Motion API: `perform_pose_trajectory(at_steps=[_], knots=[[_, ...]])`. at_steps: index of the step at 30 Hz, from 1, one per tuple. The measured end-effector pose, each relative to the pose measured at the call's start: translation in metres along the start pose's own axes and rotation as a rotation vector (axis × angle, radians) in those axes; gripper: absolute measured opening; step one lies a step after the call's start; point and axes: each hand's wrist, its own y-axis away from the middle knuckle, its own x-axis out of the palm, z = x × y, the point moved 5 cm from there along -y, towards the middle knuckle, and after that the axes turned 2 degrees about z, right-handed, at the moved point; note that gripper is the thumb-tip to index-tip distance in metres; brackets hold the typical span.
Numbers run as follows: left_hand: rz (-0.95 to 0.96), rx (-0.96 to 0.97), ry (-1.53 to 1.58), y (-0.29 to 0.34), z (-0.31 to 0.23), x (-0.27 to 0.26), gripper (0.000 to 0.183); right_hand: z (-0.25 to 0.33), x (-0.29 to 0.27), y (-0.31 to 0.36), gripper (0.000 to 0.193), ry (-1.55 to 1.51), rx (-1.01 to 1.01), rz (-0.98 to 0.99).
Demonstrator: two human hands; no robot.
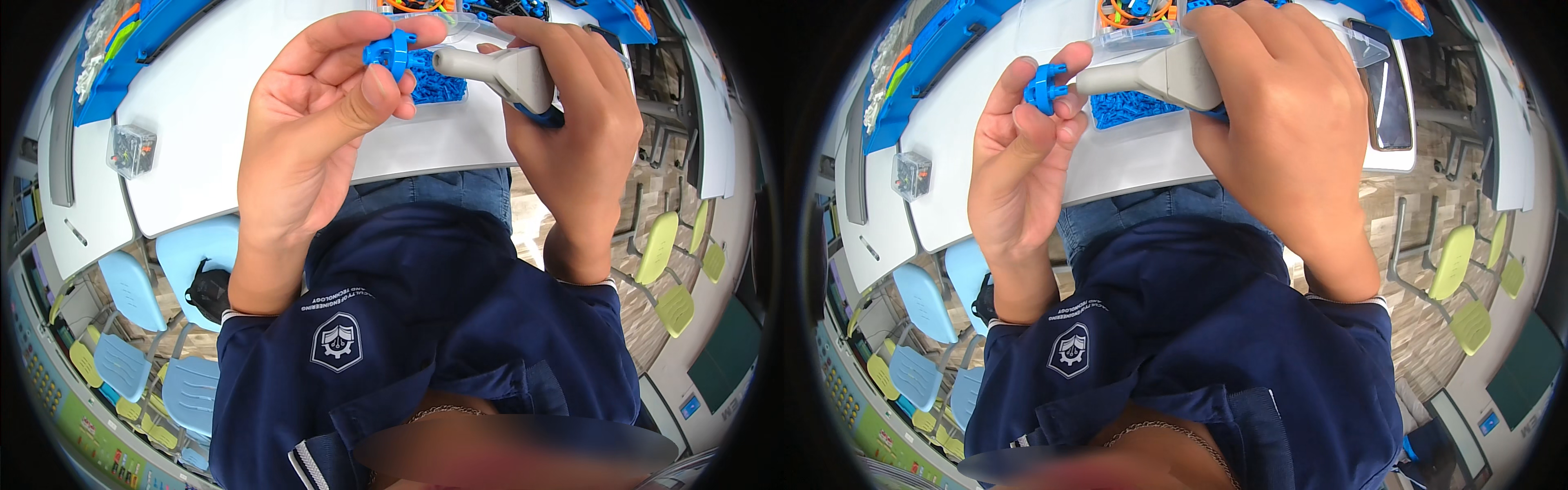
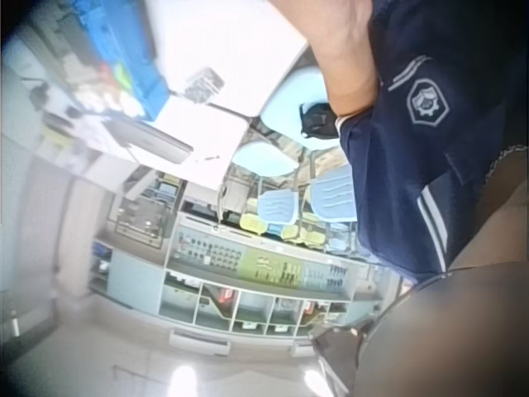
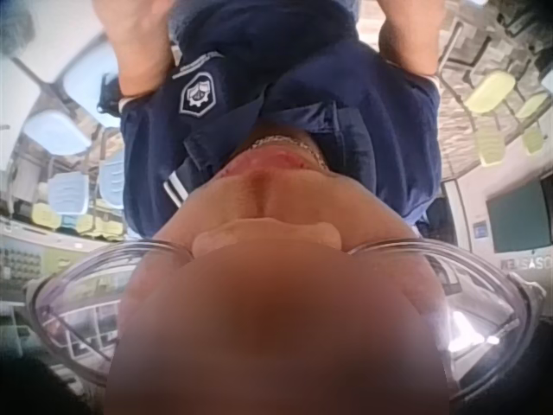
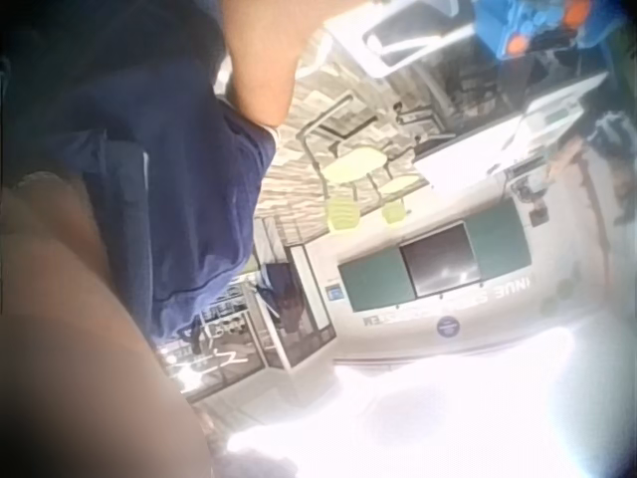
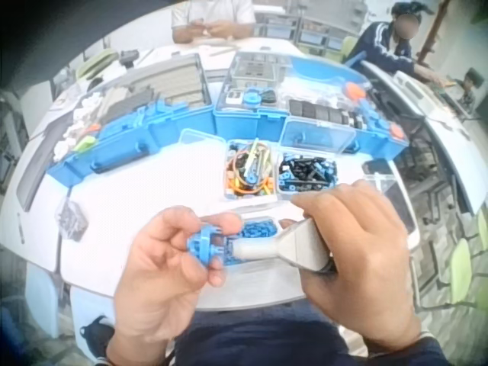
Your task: The person assembles small plastic components using a blue and gray handheld tool, then organizes blue plastic pieces into a clear container. They handle a remote control and place it into a blue storage case with other parts.
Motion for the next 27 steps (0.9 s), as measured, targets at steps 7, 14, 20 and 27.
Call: perform_pose_trajectory(at_steps=[7, 14, 20, 27], knots=[[0.005, -0.029, -0.028, -0.001, 0.003, 0.007, 0.061, 0.002, 0.004, 0.002, 0.052, -0.004, -0.005, -0.014], [-0.014, 0.003, -0.214, -0.005, -0.001, 0.013, 0.063, -0.003, 0.006, 0.004, 0.042, 0.078, 0.030, 0.069], [0.032, 0.388, -0.968, -0.007, -0.035, 0.041, 0.045, -0.005, 0.000, 0.004, 0.033, 0.077, -0.057, 0.082], [0.122, 0.400, -1.137, -0.007, -0.051, 0.048, 0.031, -0.013, 0.001, 0.008, 0.030, 0.062, -0.081, 0.123]])
